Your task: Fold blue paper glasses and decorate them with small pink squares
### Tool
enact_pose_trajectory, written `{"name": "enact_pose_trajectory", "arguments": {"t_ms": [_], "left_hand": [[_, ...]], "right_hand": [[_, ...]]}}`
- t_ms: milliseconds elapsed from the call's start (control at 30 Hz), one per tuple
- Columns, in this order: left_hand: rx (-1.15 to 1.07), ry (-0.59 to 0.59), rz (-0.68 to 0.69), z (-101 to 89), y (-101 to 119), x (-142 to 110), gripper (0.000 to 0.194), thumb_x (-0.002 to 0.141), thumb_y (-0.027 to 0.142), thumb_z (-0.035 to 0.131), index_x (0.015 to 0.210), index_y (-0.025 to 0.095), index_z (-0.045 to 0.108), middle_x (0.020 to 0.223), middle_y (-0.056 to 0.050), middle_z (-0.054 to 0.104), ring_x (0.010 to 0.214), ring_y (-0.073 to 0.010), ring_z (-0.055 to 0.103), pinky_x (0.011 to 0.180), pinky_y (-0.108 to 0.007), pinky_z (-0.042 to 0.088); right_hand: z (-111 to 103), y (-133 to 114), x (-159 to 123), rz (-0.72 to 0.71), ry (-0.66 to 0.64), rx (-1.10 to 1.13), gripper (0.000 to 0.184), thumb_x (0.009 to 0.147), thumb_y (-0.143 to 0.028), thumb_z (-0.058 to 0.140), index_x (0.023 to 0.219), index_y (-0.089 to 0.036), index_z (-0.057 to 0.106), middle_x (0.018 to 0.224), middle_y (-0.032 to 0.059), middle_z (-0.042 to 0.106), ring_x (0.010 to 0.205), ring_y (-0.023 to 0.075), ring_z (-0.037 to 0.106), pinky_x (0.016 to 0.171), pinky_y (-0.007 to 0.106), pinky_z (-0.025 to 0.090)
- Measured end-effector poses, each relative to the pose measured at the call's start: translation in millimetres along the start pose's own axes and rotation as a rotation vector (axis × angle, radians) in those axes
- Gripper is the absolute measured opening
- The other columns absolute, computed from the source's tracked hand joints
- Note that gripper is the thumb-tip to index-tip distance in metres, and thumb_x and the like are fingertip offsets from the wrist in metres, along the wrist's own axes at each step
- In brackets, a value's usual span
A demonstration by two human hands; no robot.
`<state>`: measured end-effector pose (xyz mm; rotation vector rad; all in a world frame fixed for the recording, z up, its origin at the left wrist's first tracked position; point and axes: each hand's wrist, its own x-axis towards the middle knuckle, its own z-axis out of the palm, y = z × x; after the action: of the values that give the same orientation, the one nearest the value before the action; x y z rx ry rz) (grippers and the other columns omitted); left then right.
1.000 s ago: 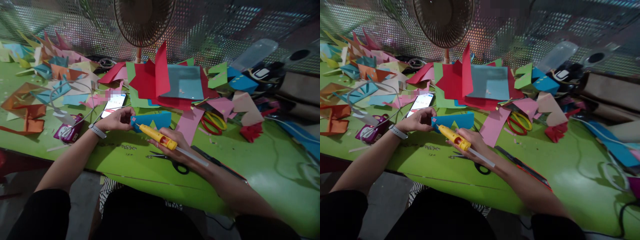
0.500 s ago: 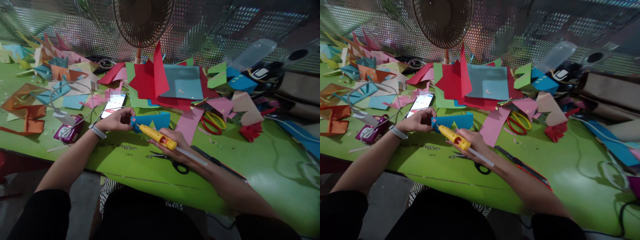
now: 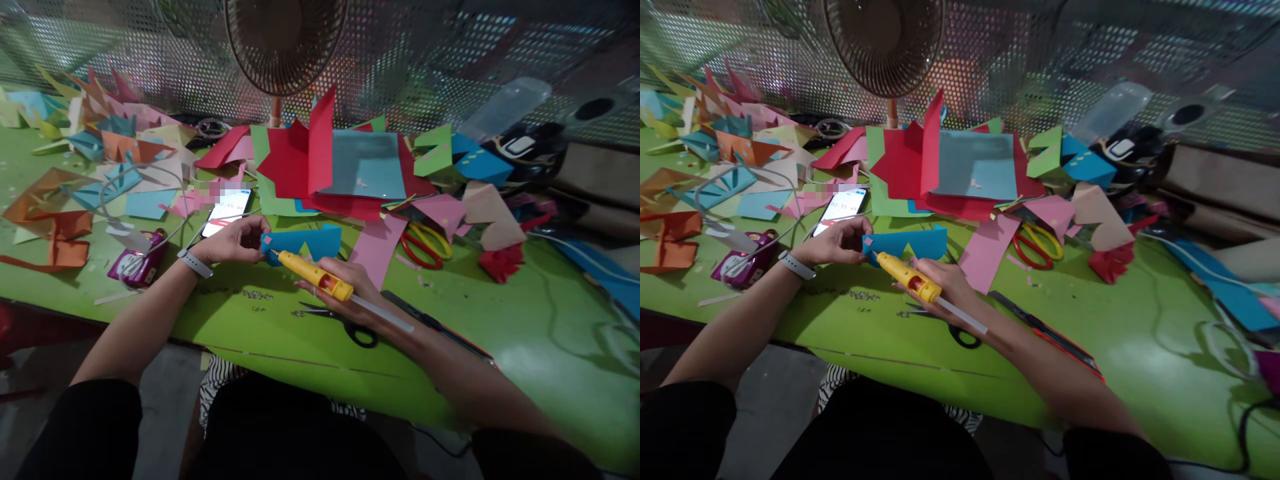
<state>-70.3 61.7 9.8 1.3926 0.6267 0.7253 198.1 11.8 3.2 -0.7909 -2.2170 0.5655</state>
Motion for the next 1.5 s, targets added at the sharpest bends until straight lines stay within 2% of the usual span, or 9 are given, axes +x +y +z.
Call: {"name": "enact_pose_trajectory", "arguments": {"t_ms": [500, 633, 800, 900, 1000, 1200, 1367, 1433, 1500], "left_hand": [[0.0, 0.021, -0.008, 0.6, 0.1, -0.4, 0.039, 0.063, 0.01, 0.082, 0.09, 0.015, 0.054, 0.077, 0.002, 0.062, 0.062, -0.0073, 0.06, 0.056, -0.018, 0.048], [0.025, 0.036, -0.011, -0.1, 1.0, -0.4, 0.039, 0.063, 0.012, 0.082, 0.089, 0.015, 0.053, 0.075, 0.003, 0.062, 0.059, -0.0069, 0.059, 0.053, -0.018, 0.048], [0.066, 0.065, -0.016, -2.2, 3.9, -0.8, 0.039, 0.063, 0.012, 0.082, 0.089, 0.016, 0.053, 0.073, 0.003, 0.062, 0.057, -0.0072, 0.059, 0.052, -0.018, 0.049], [0.049, 0.081, -0.028, -5.0, 4.9, -0.5, 0.041, 0.062, 0.012, 0.084, 0.089, 0.016, 0.053, 0.073, 0.003, 0.062, 0.06, -0.0082, 0.061, 0.054, -0.018, 0.052], [0.045, 0.115, -0.018, -9.1, 4.6, 0.7, 0.041, 0.063, 0.012, 0.085, 0.088, 0.016, 0.053, 0.072, 0.004, 0.061, 0.059, -0.0079, 0.061, 0.054, -0.017, 0.053], [0.069, 0.143, -0.01, -15.9, 3.9, 4.1, 0.042, 0.061, 0.008, 0.085, 0.09, 0.016, 0.056, 0.075, 0.004, 0.061, 0.057, -0.0087, 0.064, 0.051, -0.017, 0.056], [0.055, 0.18, 0.002, -15.3, 7.1, 7.4, 0.041, 0.057, 0.005, 0.086, 0.086, 0.017, 0.059, 0.073, 0.004, 0.063, 0.055, -0.0097, 0.065, 0.05, -0.017, 0.057], [0.04, 0.191, 0.016, -14.6, 8.2, 8.6, 0.04, 0.057, 0.006, 0.086, 0.085, 0.018, 0.06, 0.071, 0.004, 0.064, 0.054, -0.0098, 0.065, 0.049, -0.017, 0.056], [0.022, 0.195, 0.03, -13.9, 8.8, 9.4, 0.039, 0.057, 0.008, 0.087, 0.084, 0.019, 0.06, 0.07, 0.004, 0.065, 0.053, -0.0099, 0.064, 0.047, -0.017, 0.055]], "right_hand": [[2.3, 0.6, -1.0, 0.012, -0.012, 0.001, 0.03, 0.091, -0.04, 0.065, 0.075, -0.022, 0.047, 0.067, -0.0017, 0.058, 0.052, 0.0096, 0.05, 0.047, 0.024, 0.038], [-3.1, -2.5, 1.2, -0.007, -0.031, -0.019, 0.027, 0.092, -0.039, 0.063, 0.077, -0.022, 0.048, 0.069, -0.0007, 0.059, 0.053, 0.0102, 0.051, 0.047, 0.025, 0.04], [-34.9, -4.1, -1.4, -0.1, -0.015, -0.175, 0.016, 0.09, -0.032, 0.067, 0.087, -0.022, 0.054, 0.076, 0.0016, 0.062, 0.064, 0.0144, 0.058, 0.056, 0.028, 0.046], [-65.1, 9.9, -16.4, -0.067, 0.0, -0.29, 0.017, 0.087, -0.033, 0.068, 0.093, -0.023, 0.056, 0.083, 0.0036, 0.065, 0.071, 0.0182, 0.061, 0.061, 0.031, 0.048], [-98.0, 38.1, -42.4, 0.048, -0.023, -0.386, 0.017, 0.087, -0.035, 0.065, 0.096, -0.022, 0.06, 0.087, 0.0064, 0.066, 0.077, 0.0223, 0.063, 0.069, 0.035, 0.052], [-153.0, 104.2, -98.0, 0.416, -0.11, -0.516, 0.031, 0.074, -0.042, 0.067, 0.098, -0.022, 0.067, 0.107, 0.0121, 0.068, 0.099, 0.0317, 0.066, 0.086, 0.047, 0.054], [-175.3, 135.1, -111.4, 0.481, -0.142, -0.482, 0.039, 0.076, -0.039, 0.066, 0.11, -0.02, 0.069, 0.122, 0.0143, 0.065, 0.118, 0.0347, 0.06, 0.1, 0.053, 0.049], [-175.9, 129.3, -108.2, 0.453, -0.155, -0.512, 0.039, 0.076, -0.036, 0.068, 0.11, -0.02, 0.07, 0.125, 0.0155, 0.064, 0.12, 0.0366, 0.059, 0.099, 0.054, 0.05], [-169.2, 108.1, -102.0, 0.411, -0.125, -0.605, 0.036, 0.078, -0.032, 0.067, 0.112, -0.018, 0.071, 0.128, 0.0183, 0.063, 0.12, 0.0387, 0.058, 0.096, 0.055, 0.05]]}}
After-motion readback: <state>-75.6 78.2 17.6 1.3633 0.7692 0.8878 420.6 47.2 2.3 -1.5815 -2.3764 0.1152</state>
